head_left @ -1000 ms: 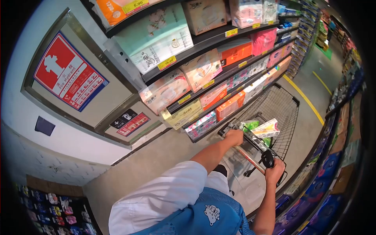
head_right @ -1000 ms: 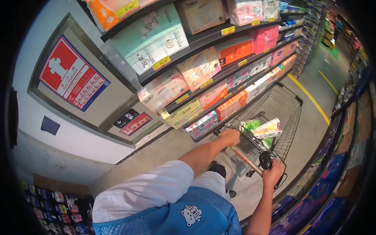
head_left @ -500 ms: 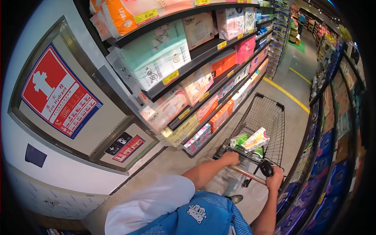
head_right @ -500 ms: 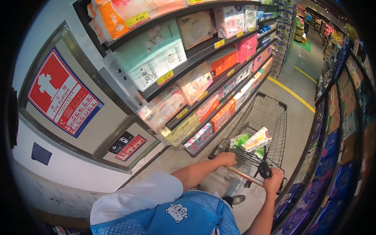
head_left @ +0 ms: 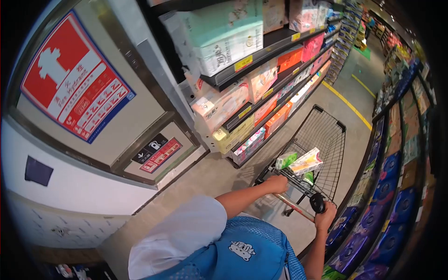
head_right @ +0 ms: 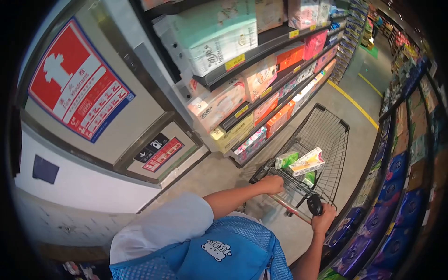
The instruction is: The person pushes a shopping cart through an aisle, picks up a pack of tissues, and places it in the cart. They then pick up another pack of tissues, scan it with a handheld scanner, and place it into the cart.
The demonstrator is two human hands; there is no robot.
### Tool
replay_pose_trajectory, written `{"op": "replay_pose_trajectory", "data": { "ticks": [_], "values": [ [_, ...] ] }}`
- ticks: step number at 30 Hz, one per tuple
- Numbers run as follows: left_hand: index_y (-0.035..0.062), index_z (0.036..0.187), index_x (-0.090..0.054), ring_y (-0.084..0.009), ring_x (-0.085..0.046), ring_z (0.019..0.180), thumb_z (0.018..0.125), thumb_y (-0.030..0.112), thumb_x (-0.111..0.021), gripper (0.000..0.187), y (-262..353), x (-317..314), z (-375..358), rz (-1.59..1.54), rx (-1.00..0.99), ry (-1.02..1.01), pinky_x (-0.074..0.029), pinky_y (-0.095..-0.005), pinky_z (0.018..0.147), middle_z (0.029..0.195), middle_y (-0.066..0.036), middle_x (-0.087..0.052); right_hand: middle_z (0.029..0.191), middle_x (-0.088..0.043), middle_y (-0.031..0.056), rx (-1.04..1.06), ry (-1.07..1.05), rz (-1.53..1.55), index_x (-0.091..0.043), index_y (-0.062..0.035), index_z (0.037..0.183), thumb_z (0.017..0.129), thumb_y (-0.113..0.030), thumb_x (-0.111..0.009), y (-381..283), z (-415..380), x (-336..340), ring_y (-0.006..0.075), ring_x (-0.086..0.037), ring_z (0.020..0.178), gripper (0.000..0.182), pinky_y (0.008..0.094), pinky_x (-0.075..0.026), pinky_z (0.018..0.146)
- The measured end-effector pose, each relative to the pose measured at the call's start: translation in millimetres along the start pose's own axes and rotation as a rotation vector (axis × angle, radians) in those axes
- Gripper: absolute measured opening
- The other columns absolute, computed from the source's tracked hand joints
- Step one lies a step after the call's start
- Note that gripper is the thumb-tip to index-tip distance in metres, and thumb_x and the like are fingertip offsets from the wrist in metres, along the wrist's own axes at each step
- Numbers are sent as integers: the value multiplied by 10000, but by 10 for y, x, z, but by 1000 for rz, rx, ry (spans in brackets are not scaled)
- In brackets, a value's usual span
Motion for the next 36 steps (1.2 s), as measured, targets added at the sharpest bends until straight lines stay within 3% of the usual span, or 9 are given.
{"op": "replay_pose_trajectory", "data": {
  "ticks": [6, 13, 19, 22, 24, 26, 30, 32, 36],
  "values": [
    [53, 995, -824, -415, -779, 962, 939, 333, -713, 306, -133, -92, -237, 70, 12, 195, -606, -540, 906, 986, -221, -796, 944, -684, 172, 42, -53, -5, -720, -51, 945, 765, -23, -697, -154, -116, 1, 428, -612, 986, 184, 523, -468, 897],
    [94, 1027, -827, -408, -772, 949, 956, 325, -712, 268, -151, -37, -637, -8, 86, 195, -603, -525, 902, 988, -198, -796, 912, -666, 168, 88, -10, 77, -707, -65, 928, 778, -40, -715, -301, -325, 43, 423, -617, 964, 152, 512, -459, 875],
    [99, 1045, -809, -421, -754, 913, 963, 264, -688, 220, -91, -34, -841, 7, 48, 444, -598, -524, 844, 942, -191, -778, 949, -680, 159, 98, -82, 32, -714, -56, 948, 767, -15, -700, -312, -388, 61, 413, -617, 988, 185, 513, -458, 913],
    [66, 1093, -776, -347, -766, 824, 994, 160, -658, 180, -53, 93, -1048, -233, -189, 871, -599, -463, 769, 909, -157, -781, 973, -691, 154, 90, -83, 40, -730, -54, 964, 765, -16, -699, -309, -385, 50, 398, -623, 1011, 205, 508, -458, 931],
    [74, 1114, -743, -301, -751, 838, 990, 91, -653, 153, -489, 134, -939, -665, 8, 897, -592, -439, 785, 956, -168, -761, 971, -691, 152, 90, -69, 59, -732, -54, 962, 769, -16, -699, -316, -373, 52, 397, -623, 1012, 200, 505, -458, 935],
    [58, 1086, -739, -254, -722, 812, 995, 72, -655, 125, -832, 460, -1169, -598, -8, 1314, -571, -401, 742, 900, -129, -741, 968, -690, 150, 83, -59, 84, -732, -54, 958, 772, -14, -700, -328, -404, 67, 396, -624, 1012, 192, 501, -459, 939],
    [27, 1256, -647, -297, -709, 939, 912, 47, -721, 353, -1299, 1296, -1839, -252, 216, 1663, -564, -427, 849, 1118, -157, -661, 941, -679, 158, 106, -20, 75, -715, -58, 947, 781, -11, -709, -315, -407, 42, 411, -613, 982, 172, 500, -461, 907],
    [20, 1380, -541, -369, -644, 1159, 865, 55, -764, 562, -1584, 1629, -2009, -330, 358, 1620, -522, -459, 1002, 1295, -202, -558, 935, -680, 159, 99, -19, 69, -716, -57, 944, 776, -7, -709, -348, -395, 91, 410, -614, 977, 175, 497, -461, 908],
    [-6, 1442, -475, -446, -510, 1345, 845, 99, -808, 691, -1856, 2188, -2220, -169, 343, 1669, -432, -499, 1142, 1409, -246, -483, 948, -685, 141, 69, -46, 75, -728, -43, 952, 752, 8, -698, -351, -391, 82, 384, -623, 1007, 209, 486, -454, 961]
  ]
}}
Point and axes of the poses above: each hand's wrist, its own z-axis towards the middle knuckle, its own x-axis out of the back of the hand, y = z × x, the point moved 5 cm from there along z, towards the middle knuckle
